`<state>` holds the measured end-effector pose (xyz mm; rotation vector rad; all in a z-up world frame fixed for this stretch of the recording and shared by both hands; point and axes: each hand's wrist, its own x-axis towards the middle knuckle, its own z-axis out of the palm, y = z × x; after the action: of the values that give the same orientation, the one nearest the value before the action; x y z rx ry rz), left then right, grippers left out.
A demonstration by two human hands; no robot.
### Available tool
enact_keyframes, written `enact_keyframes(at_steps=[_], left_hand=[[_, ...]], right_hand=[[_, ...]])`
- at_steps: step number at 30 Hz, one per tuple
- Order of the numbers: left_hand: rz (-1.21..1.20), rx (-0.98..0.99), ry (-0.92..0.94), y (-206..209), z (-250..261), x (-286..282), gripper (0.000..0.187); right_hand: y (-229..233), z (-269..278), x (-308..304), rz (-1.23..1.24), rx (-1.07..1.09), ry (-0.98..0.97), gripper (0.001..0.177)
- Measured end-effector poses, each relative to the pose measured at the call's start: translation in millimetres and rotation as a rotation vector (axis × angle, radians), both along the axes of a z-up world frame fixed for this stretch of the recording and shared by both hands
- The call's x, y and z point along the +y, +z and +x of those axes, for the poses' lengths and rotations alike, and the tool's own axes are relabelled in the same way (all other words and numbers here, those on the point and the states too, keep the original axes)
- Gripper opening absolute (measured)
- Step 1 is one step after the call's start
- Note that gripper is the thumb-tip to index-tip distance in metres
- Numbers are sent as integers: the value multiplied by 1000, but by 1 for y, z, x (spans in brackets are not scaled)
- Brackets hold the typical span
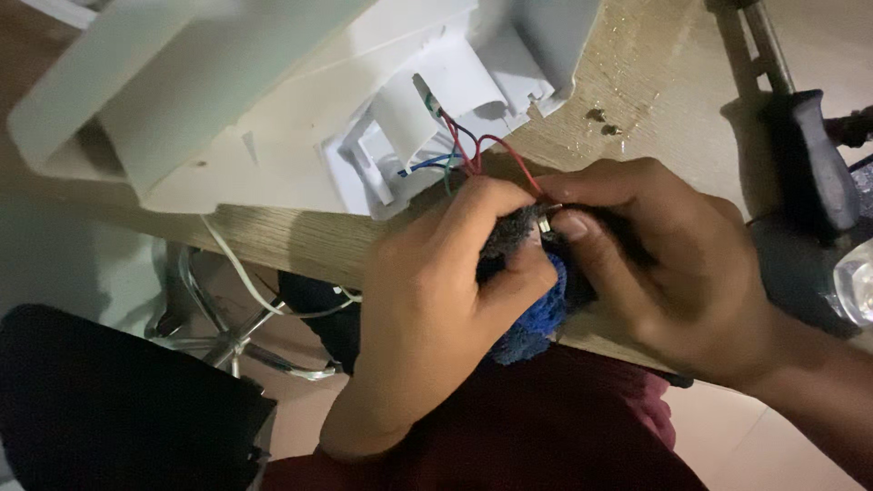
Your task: The person cleans a small white electrical connector with a cloth, then uses a screwdriver to tighten screws on the internal wiring of a disassembled white electric fan. The fan housing and power cord are visible on the table.
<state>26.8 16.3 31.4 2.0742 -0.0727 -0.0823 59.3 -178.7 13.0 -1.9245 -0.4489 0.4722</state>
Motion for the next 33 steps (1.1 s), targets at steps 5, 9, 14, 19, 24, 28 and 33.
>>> enact_keyframes(at_steps=[5, 9, 14, 19, 24, 28, 33], left_hand=[[-40, -3, -12, 0, 5, 3, 27], [40, 87, 17, -1, 5, 1, 30], [34, -11, 13, -9, -3, 0, 23], [34, -25, 35, -4, -5, -3, 20], [21, -43, 35, -6, -6, -3, 24], [11, -35, 47, -9, -8, -2, 20], [54, -44, 19, -15, -6, -1, 24]], right_hand=[[0, 1, 1, 107, 45, 41, 25], [2, 5, 6, 60, 33, 31, 22], [1, 1, 4, -4, -25, 36, 23], [3, 0, 5, -46, -39, 42, 24], [-1, -2, 3, -16, -45, 37, 23], [-1, 0, 4, -5, -19, 11, 22], [1, 2, 4, 13, -34, 65, 23]])
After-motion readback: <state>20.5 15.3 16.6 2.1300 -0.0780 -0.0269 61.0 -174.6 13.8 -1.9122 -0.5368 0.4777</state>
